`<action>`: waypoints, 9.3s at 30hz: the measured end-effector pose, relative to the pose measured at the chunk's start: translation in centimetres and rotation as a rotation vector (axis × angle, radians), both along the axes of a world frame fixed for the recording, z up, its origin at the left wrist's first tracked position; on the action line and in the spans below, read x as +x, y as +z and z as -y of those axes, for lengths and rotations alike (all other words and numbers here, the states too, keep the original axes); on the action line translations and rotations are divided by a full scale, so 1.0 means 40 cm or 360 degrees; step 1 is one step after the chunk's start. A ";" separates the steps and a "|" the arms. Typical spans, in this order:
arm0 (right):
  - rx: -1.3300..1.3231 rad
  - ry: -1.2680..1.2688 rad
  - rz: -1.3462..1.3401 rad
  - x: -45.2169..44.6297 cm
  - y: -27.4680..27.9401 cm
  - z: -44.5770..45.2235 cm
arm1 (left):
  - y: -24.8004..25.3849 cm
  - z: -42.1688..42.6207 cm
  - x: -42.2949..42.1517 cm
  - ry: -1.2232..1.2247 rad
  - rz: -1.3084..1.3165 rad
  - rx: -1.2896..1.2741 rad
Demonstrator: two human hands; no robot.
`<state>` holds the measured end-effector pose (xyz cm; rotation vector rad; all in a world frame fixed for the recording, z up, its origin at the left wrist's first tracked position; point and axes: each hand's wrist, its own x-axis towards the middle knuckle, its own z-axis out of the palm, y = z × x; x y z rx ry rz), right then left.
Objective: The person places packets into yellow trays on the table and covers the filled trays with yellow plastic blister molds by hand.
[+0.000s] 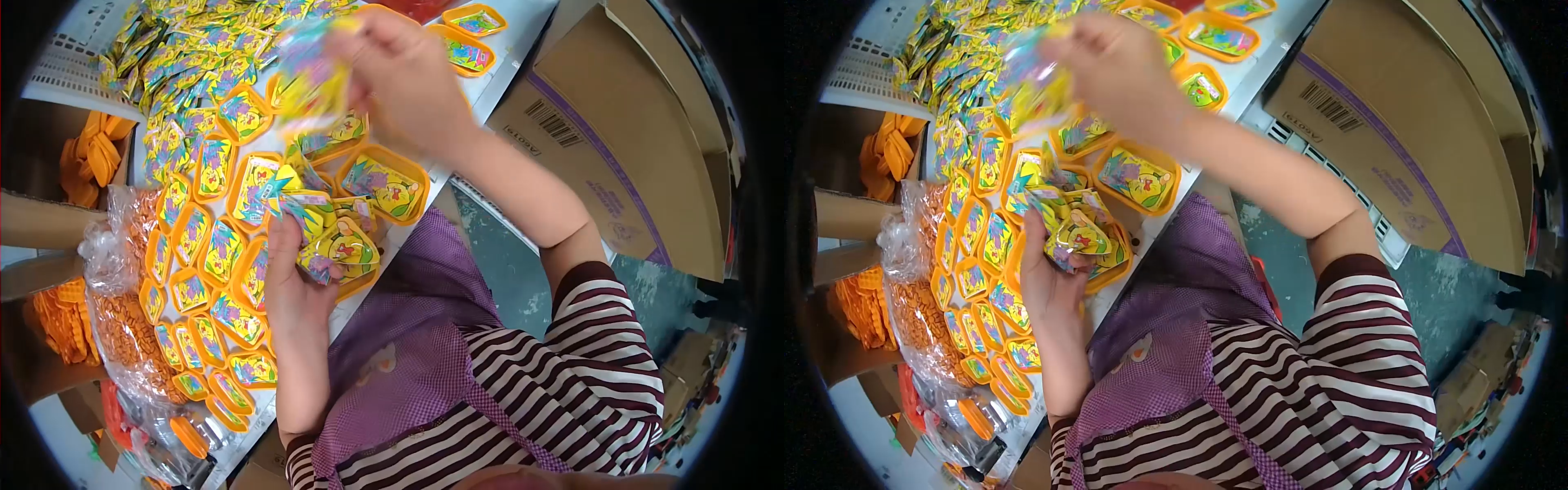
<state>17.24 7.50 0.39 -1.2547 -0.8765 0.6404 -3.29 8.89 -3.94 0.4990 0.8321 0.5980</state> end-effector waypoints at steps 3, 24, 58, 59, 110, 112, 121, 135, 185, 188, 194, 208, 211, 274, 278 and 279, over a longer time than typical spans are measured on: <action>-0.0465 -0.0196 0.0153 0.156 -0.007 -0.008 | 0.002 -0.002 -0.027 0.0025 0.0033 0.0115; -0.0179 -0.0313 0.0695 0.274 -0.116 -0.047 | 0.037 0.009 -0.079 0.0283 -0.0133 0.0171; -0.0187 0.0668 0.1033 0.101 -0.066 0.025 | 0.032 0.053 0.031 -0.0033 0.0085 0.0132; -0.0237 0.0767 0.1009 0.073 -0.046 0.044 | 0.035 0.057 0.038 -0.0054 0.0014 0.0153; -0.0210 0.0389 0.1130 0.361 -0.226 0.140 | 0.076 0.015 0.000 0.0281 -0.0129 0.0338; -0.0266 0.0449 0.1444 0.356 -0.212 0.129 | 0.077 0.016 0.001 0.0279 -0.0134 0.0346; -0.0008 0.0230 0.2169 0.257 -0.152 0.135 | 0.089 0.023 -0.030 0.0350 -0.0159 0.0371; -0.0324 0.0386 0.1901 0.080 -0.142 0.191 | 0.084 0.025 -0.141 0.0512 -0.0100 0.0380; -0.0494 -0.0241 0.2089 0.401 -0.218 0.101 | 0.065 0.043 -0.050 0.0372 -0.0095 0.0257; -0.0382 -0.0225 0.1550 0.317 -0.142 0.094 | 0.060 0.051 -0.020 0.0134 -0.0053 0.0269; -0.0524 0.0718 0.0349 0.037 -0.045 0.116 | 0.048 0.060 0.022 -0.0277 -0.0295 0.0452; -0.0302 -0.0979 0.0428 0.466 -0.134 0.052 | 0.048 0.044 -0.055 0.0056 -0.0396 0.0495; -0.0456 -0.1209 0.0409 0.553 -0.201 0.040 | 0.046 0.035 -0.066 0.0112 -0.0407 0.0546; 0.0098 0.0572 0.0208 -0.509 -0.105 0.063 | 0.026 0.053 -0.190 0.0682 -0.0258 0.1182; 0.0475 0.0227 0.1176 -0.506 -0.137 0.030 | 0.030 0.051 -0.207 0.0635 -0.0562 0.1446; 0.0377 0.0205 0.1096 -0.505 -0.133 0.037 | 0.014 0.041 -0.213 0.0602 -0.0689 0.1667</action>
